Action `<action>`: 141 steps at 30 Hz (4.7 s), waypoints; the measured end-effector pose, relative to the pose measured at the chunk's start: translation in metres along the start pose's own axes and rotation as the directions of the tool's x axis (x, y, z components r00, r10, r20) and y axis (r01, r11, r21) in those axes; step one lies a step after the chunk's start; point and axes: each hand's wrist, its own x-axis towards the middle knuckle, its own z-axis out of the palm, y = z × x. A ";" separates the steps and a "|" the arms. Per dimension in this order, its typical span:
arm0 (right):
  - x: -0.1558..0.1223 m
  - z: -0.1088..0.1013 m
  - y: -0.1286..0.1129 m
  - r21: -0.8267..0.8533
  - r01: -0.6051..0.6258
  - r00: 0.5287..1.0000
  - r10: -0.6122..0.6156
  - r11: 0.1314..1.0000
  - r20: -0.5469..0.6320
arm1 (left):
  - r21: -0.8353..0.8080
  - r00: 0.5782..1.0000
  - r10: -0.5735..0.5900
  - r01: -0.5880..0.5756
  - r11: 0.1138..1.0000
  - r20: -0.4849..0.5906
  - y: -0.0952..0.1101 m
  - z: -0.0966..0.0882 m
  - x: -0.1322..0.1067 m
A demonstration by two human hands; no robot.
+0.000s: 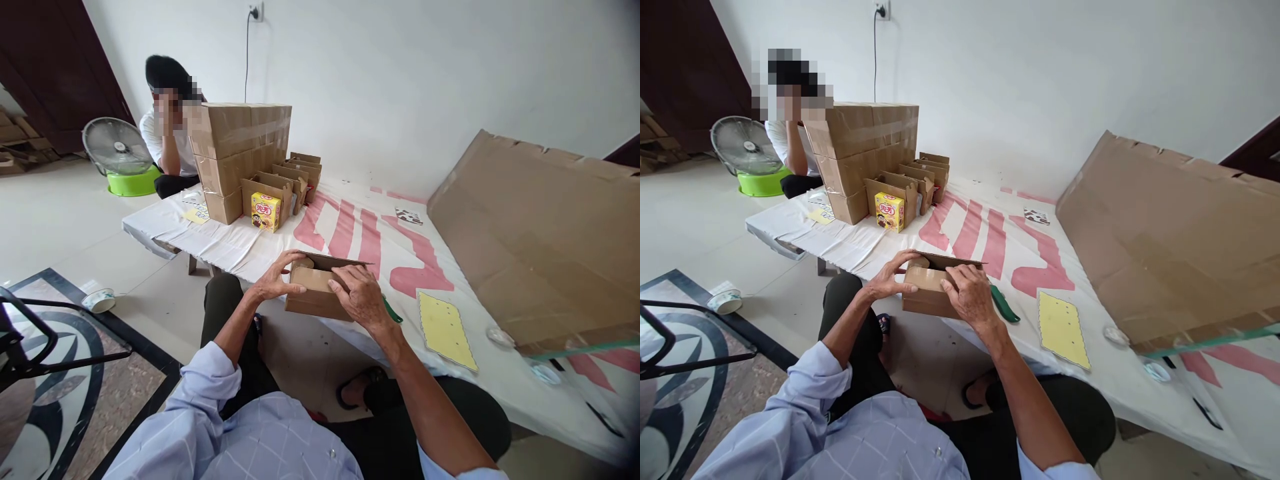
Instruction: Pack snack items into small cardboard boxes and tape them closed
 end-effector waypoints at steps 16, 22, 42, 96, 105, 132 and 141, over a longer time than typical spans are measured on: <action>0.024 -0.012 -0.009 0.178 -0.149 0.989 0.143 0.973 0.044 | 0.027 0.999 -0.016 0.017 0.999 -0.029 0.002 -0.010 0.003; 0.027 -0.010 -0.008 0.185 -0.176 0.983 0.162 0.967 0.091 | 0.131 0.997 0.028 -0.018 0.991 -0.079 0.019 -0.014 0.009; 0.029 -0.005 -0.014 0.025 -0.198 0.976 0.195 0.980 0.092 | 0.357 0.996 0.081 -0.058 0.932 -0.047 0.040 -0.017 0.031; 0.015 0.006 -0.017 0.064 -0.165 0.985 0.168 0.984 -0.049 | -0.325 0.970 -0.103 0.027 0.945 -0.221 0.075 0.003 0.004; 0.016 0.002 -0.021 0.068 -0.181 0.982 0.184 0.981 -0.035 | 0.212 0.967 0.244 -0.223 0.952 -0.080 0.078 0.009 0.012; 0.016 -0.002 -0.023 0.041 -0.154 0.983 0.157 0.987 -0.097 | 0.403 0.955 0.292 -0.247 0.881 -0.052 0.061 0.027 0.028; 0.015 -0.005 -0.025 0.044 -0.135 0.985 0.139 0.990 -0.100 | 0.467 0.951 0.295 -0.220 0.856 -0.094 0.050 0.033 0.030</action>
